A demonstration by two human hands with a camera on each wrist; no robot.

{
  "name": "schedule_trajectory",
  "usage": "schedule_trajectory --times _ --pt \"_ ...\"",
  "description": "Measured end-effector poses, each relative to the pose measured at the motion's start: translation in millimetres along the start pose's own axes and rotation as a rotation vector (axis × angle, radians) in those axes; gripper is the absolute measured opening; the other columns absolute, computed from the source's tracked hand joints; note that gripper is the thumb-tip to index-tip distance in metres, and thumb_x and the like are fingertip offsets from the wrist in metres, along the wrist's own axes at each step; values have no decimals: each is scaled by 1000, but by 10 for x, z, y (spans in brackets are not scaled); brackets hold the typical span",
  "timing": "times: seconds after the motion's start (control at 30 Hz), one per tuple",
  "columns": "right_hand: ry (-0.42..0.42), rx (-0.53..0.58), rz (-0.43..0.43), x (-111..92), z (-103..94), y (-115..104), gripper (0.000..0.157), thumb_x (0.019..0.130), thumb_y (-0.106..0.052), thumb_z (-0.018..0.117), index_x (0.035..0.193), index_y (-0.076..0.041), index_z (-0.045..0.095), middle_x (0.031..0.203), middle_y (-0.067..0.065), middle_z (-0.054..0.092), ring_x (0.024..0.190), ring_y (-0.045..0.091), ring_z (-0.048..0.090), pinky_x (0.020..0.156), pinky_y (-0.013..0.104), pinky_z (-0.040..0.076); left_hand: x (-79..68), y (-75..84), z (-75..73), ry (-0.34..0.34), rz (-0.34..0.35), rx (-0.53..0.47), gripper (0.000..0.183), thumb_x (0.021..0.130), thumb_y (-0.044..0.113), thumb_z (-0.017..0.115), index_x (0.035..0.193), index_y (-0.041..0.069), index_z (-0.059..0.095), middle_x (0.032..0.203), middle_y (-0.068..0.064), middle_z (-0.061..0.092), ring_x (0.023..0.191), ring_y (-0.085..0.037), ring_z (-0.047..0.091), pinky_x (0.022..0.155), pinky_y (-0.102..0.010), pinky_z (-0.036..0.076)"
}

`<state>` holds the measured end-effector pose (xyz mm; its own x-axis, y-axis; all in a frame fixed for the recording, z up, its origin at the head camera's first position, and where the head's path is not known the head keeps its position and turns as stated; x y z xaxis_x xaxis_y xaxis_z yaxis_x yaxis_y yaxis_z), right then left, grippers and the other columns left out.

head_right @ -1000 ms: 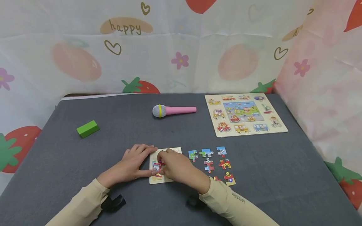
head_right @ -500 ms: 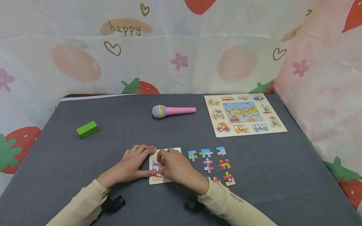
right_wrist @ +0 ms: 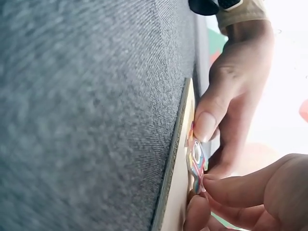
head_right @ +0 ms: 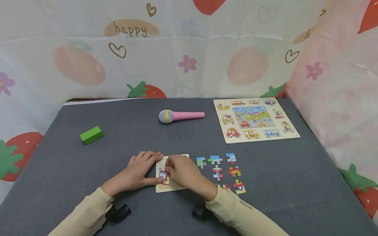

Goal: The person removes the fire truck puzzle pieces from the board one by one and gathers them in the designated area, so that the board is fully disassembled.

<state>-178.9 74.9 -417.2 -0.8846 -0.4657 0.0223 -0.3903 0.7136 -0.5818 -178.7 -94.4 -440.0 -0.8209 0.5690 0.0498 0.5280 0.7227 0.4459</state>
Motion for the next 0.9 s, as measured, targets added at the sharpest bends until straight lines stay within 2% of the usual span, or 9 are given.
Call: schedule_trajectory --times 0.33,0.7,0.9 --pt "-19 54 28 32 -8 33 9 89 -9 67 81 -11 66 69 -4 59 59 8 47 55 22 38 -8 1 -1 1 5 2 76 83 54 68 142 11 47 140 -5 47 125 -29 41 89 -46 33" --pt "-51 94 55 64 -4 50 11 89 -9 66 79 -12 66 68 -4 59 57 8 47 51 22 35 -7 5 -12 -6 -1 -5 76 83 54 68 141 12 47 140 -5 47 126 -29 40 90 -47 33" --pt "-58 89 59 71 -50 44 10 89 -9 67 80 -12 66 71 -2 60 62 11 49 54 23 37 -3 1 -5 -14 -9 -12 76 83 55 67 142 12 46 141 -5 46 127 -29 40 91 -47 33"
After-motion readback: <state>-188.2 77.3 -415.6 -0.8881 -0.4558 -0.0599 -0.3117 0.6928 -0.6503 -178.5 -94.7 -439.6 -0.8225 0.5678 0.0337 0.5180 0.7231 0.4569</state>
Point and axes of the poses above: each hand's wrist, its own x-axis towards the middle knuckle, its own z-axis out of the palm, y = z × x, the point moved 3 cm from there along x, towards the middle knuckle
